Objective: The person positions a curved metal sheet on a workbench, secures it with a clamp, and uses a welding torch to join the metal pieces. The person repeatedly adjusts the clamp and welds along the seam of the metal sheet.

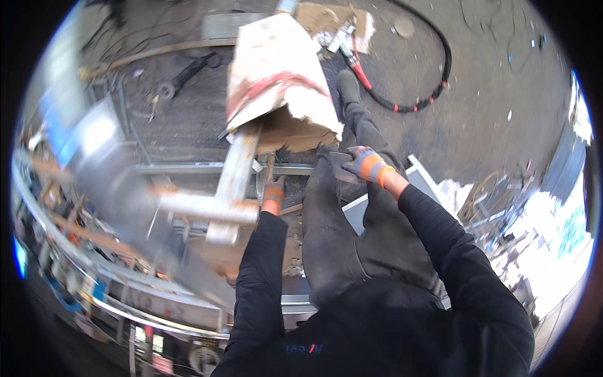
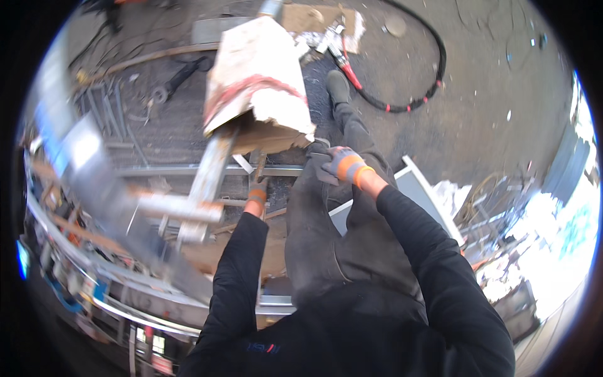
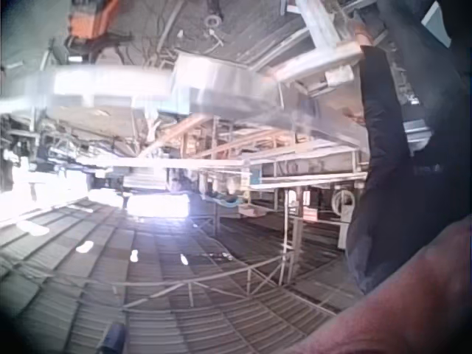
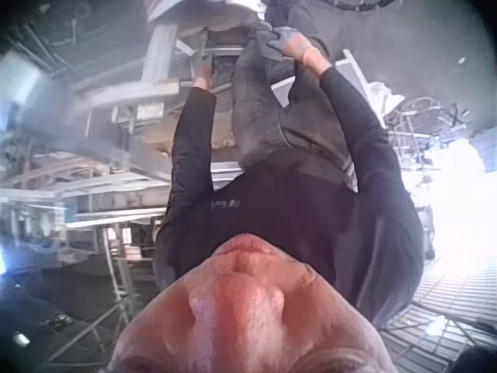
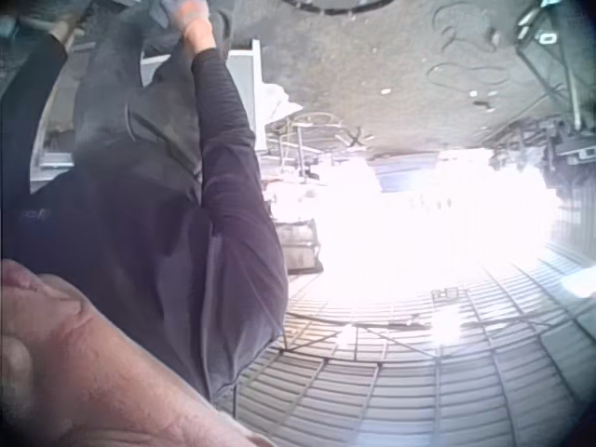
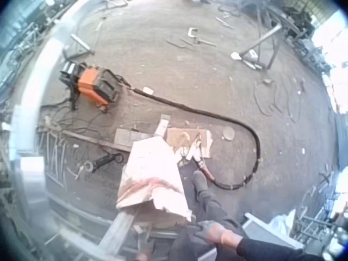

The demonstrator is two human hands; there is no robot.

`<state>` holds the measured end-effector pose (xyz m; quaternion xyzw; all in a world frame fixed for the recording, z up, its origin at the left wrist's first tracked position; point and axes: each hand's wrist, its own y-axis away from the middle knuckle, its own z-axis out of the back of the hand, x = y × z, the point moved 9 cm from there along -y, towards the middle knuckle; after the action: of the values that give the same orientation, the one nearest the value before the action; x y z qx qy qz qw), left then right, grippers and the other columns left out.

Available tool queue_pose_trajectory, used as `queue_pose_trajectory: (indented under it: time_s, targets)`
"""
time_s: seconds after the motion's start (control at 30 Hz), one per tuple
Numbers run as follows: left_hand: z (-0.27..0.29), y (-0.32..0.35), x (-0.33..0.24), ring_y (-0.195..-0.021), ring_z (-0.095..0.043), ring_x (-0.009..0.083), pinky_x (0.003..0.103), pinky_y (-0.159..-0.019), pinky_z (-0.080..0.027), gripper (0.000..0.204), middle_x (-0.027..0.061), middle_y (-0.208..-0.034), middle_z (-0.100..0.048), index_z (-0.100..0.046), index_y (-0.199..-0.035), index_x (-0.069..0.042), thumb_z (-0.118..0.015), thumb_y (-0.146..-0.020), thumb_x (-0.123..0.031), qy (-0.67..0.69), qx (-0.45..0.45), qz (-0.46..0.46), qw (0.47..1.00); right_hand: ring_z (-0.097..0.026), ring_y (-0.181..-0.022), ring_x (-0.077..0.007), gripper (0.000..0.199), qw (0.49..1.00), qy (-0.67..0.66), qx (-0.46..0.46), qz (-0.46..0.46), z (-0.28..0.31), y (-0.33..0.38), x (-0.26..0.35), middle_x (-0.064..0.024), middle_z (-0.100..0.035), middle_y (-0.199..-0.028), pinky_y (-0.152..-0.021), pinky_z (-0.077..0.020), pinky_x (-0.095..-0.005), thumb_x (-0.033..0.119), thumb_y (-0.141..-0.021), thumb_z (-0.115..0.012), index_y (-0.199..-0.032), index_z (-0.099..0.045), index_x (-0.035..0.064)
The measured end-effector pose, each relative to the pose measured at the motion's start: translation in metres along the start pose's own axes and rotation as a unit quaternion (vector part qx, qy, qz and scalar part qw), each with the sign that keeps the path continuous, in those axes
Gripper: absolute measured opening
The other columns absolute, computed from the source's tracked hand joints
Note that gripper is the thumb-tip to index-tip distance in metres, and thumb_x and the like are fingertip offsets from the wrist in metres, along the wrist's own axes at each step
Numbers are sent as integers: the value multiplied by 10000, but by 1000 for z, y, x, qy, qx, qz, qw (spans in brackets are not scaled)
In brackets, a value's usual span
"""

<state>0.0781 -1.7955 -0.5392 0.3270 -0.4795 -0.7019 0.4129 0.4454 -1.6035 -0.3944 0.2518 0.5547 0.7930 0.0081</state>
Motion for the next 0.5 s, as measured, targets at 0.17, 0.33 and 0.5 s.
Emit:
queue_pose_trajectory:
  time_s: [0.17, 0.33, 0.5]
  targets:
    - [34, -91, -4, -1231, -767, 428, 519, -1020, -590, 777, 313, -1295, -788, -699, -1431, 61, -773, -991, -575, 19, -30, -18, 999, -708, -1332, -437, 499, 997, -47, 52, 16, -52, -83, -14, -257, -772, -1359, -1156, -547, -507, 406, -973, -662, -1287, -782, 38]
    - [45, -106, -9, -1221, -769, 424, 518, -1013, -593, 783, 306, -1295, -787, -694, -1437, 57, -780, -986, -578, 32, -82, -10, 996, -777, -1124, -443, 417, 995, -68, 44, 57, -68, -131, -18, -250, -818, -1137, -1017, -601, -523, 391, -966, -724, -1182, -792, 41]
    - [36, -140, -5, -1210, -771, 420, 517, -1007, -595, 789, 299, -1295, -786, -690, -1442, 52, -787, -982, -581, 35, -118, 7, 992, -806, -921, -400, 270, 990, 13, 56, 131, -42, -107, -3, -185, -807, -930, -802, -626, -510, 300, -1003, -671, -1145, -744, 83]
